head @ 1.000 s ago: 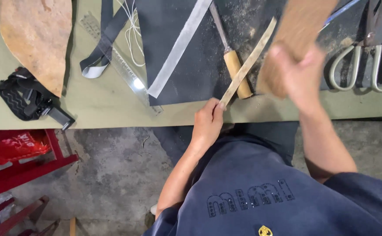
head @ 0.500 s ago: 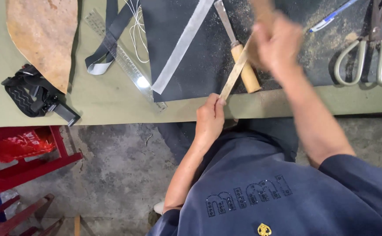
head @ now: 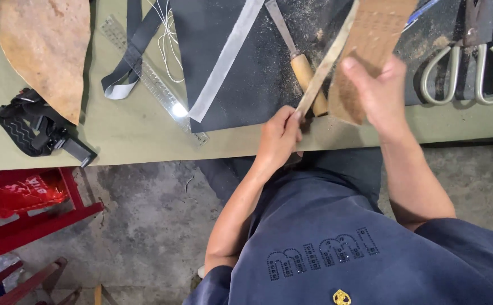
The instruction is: Trimming a thin strip of material with scissors and then sanding the edges of a leather component on a workshop table.
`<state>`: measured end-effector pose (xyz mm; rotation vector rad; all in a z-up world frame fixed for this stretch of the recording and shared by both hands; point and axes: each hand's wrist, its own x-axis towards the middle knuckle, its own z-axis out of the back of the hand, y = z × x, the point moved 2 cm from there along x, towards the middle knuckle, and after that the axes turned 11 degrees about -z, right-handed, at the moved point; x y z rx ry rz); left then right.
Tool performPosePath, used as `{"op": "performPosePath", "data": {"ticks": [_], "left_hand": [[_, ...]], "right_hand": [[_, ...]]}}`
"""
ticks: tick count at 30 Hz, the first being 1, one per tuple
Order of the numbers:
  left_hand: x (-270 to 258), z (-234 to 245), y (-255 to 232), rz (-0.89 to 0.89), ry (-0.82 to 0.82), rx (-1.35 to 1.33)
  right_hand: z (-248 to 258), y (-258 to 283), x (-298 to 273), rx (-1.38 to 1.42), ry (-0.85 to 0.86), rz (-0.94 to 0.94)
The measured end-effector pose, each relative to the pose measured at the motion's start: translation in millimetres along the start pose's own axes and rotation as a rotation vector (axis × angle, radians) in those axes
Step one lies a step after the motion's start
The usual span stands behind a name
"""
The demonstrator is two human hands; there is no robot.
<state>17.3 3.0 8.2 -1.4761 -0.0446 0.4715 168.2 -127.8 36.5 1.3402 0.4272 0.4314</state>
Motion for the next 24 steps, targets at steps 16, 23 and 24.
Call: {"op": "performPosePath", "data": {"ticks": [16, 23, 24], "left_hand": [[20, -18, 21, -0.122, -0.025, 0.128], [25, -15, 15, -0.046, -0.04, 0.067], [24, -16, 14, -0.052, -0.05, 0.057]], "right_hand": [[32, -37, 26, -0.248, -0.205, -0.143], [8, -19, 8, -0.112, -0.025, -0.369], [9, -23, 6, -0.081, -0.016, -0.29]]}}
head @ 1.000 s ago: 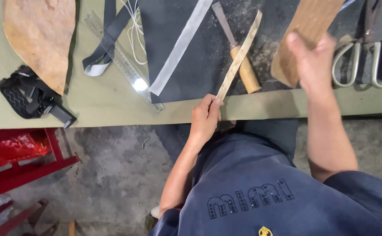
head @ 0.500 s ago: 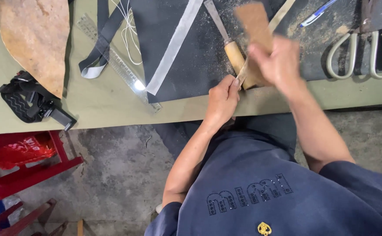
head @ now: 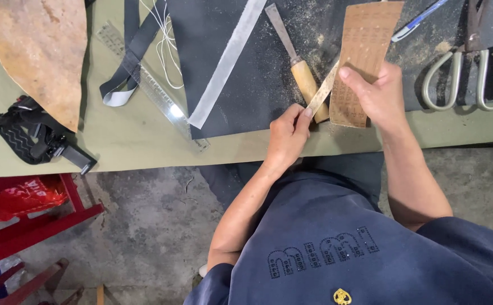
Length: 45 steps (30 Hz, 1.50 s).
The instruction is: Trimming a thin strip of material with scissors and then sanding the edges of a leather component on a workshop table.
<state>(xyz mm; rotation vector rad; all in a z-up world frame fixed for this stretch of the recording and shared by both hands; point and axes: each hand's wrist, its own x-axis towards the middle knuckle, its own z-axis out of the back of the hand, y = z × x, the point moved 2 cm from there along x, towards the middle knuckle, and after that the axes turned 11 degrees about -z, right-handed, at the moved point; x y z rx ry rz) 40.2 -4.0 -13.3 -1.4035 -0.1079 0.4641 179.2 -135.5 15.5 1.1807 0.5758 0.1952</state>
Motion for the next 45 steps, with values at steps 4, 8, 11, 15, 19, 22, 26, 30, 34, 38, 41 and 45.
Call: {"op": "performPosePath", "data": {"ticks": [4, 8, 11, 15, 19, 22, 26, 30, 34, 38, 41, 45], "left_hand": [[3, -7, 19, -0.032, -0.063, 0.053], [2, -3, 13, 0.0, -0.019, -0.046], [6, 7, 6, 0.039, 0.035, -0.103], [13, 28, 1, 0.032, 0.085, -0.102], [15, 51, -16, 0.047, 0.156, -0.076], [17, 57, -12, 0.038, 0.182, -0.036], [12, 58, 12, 0.054, 0.184, 0.023], [7, 63, 11, 0.042, 0.185, 0.047], [9, 58, -9, 0.007, 0.221, 0.164], [14, 42, -12, -0.084, 0.164, 0.274], [7, 34, -1, -0.046, 0.117, 0.224], [1, 25, 8, 0.014, 0.094, 0.171]], "right_hand": [[8, -87, 40, 0.102, -0.007, 0.139], [9, -108, 42, 0.205, -0.066, 0.135], [12, -118, 45, 0.267, -0.106, 0.105], [16, -131, 49, 0.31, -0.128, 0.061], [10, -133, 50, 0.288, -0.13, 0.048], [6, -114, 45, 0.28, -0.123, 0.019], [3, -94, 44, 0.261, -0.117, 0.051], [6, -112, 46, 0.228, -0.134, 0.043], [3, -94, 43, 0.209, -0.114, 0.078], [4, -99, 42, 0.197, -0.088, 0.106], [-5, -48, 20, 0.175, -0.073, 0.109], [-26, -28, -4, 0.065, -0.038, 0.082]]}}
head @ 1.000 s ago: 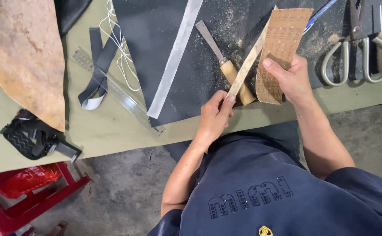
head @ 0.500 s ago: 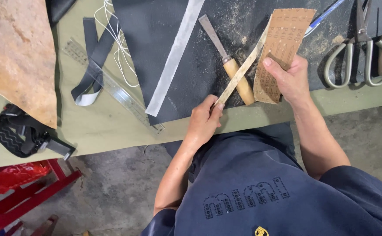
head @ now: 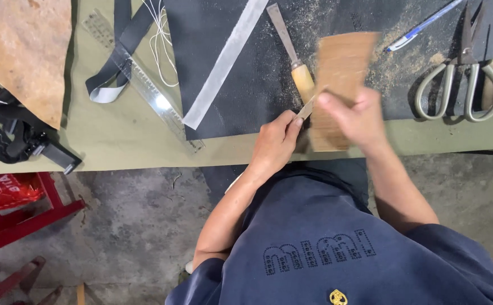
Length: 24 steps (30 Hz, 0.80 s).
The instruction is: Trimming a thin strip of material with scissors and then sanding the edges of a leather component on a workshop table.
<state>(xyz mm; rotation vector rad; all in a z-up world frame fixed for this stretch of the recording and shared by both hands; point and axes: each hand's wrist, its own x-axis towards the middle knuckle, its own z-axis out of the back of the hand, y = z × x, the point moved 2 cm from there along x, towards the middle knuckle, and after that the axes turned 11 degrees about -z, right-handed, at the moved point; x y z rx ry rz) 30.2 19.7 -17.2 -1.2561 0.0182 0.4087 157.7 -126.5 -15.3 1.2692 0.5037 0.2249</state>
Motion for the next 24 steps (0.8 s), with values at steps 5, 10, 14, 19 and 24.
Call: {"op": "performPosePath", "data": {"ticks": [5, 10, 14, 19, 24], "left_hand": [[-4, -15, 12, -0.003, -0.081, -0.027], [-15, -8, 0, -0.024, -0.089, -0.08], [-17, -5, 3, 0.006, -0.102, -0.105], [-20, -2, -8, 0.037, -0.1, -0.157], [-14, -10, 8, -0.109, -0.118, -0.1]], "right_hand": [[-8, -36, 24, -0.318, -0.043, 0.122], [0, -9, 52, -0.544, -0.184, 0.136], [2, 35, 18, -0.138, -0.132, 0.083], [-21, 21, -8, -0.205, -0.048, -0.035], [-20, 4, 26, -0.51, -0.121, -0.078]]}}
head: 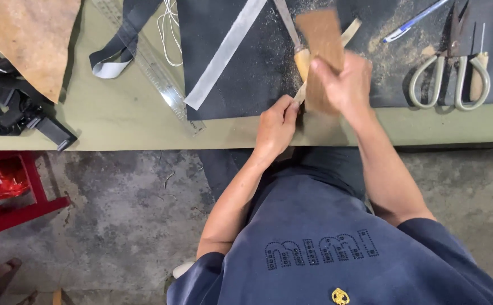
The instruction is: Trimming a thin strip of material with scissors and then sanding the edges of a leather component on a workshop table.
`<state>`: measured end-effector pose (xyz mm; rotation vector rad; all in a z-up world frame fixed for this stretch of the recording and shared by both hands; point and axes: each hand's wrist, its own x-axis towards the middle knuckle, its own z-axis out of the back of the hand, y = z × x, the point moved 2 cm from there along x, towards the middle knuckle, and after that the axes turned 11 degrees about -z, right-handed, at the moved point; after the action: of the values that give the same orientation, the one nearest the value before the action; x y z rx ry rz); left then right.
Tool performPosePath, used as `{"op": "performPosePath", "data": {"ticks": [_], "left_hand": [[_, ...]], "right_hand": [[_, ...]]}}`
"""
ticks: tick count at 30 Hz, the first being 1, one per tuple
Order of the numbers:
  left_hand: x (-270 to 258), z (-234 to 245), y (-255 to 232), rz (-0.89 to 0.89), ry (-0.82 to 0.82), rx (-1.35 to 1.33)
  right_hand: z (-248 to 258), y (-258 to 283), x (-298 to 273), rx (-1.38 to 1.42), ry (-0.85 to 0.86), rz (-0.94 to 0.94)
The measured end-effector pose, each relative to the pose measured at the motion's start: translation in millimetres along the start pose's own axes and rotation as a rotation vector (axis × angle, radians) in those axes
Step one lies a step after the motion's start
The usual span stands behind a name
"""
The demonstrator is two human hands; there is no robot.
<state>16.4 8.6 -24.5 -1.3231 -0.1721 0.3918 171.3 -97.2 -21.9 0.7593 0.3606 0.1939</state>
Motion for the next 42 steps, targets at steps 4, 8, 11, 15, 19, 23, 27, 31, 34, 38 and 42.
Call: {"op": "performPosePath", "data": {"ticks": [4, 8, 11, 15, 19, 23, 27, 31, 34, 38, 42], "left_hand": [[-4, 5, -2, 0.049, -0.022, 0.005], [-3, 9, -3, 0.163, 0.026, -0.095], [6, 4, -7, 0.127, 0.058, -0.109], [14, 0, -32, 0.13, 0.185, -0.181], [10, 4, -29, 0.129, 0.168, -0.126], [11, 6, -28, 0.19, 0.132, -0.008], [17, 4, -28, 0.215, 0.12, -0.002], [18, -15, 12, 0.119, 0.071, -0.048], [19, -17, 26, 0.063, 0.102, -0.091], [9, -13, 17, 0.003, 0.077, -0.109], [6, -11, 15, 0.142, 0.048, -0.292]], "right_hand": [[32, 8, 26, 0.018, -0.127, -0.174], [65, 23, -5, 0.509, 0.165, -0.248], [66, 38, -23, 0.548, 0.372, -0.374], [53, 23, -10, 0.692, 0.506, -0.171], [61, -1, 36, 0.706, 0.258, -0.067], [66, -20, 46, 0.569, 0.146, -0.138], [57, 34, -17, 0.311, 0.094, -0.147], [-13, -61, -9, 0.576, 0.11, 0.024], [-17, -47, -1, 0.298, -0.044, 0.247], [13, -43, 34, 0.23, -0.223, 0.38], [38, -21, 23, 0.436, -0.148, 0.251]]}}
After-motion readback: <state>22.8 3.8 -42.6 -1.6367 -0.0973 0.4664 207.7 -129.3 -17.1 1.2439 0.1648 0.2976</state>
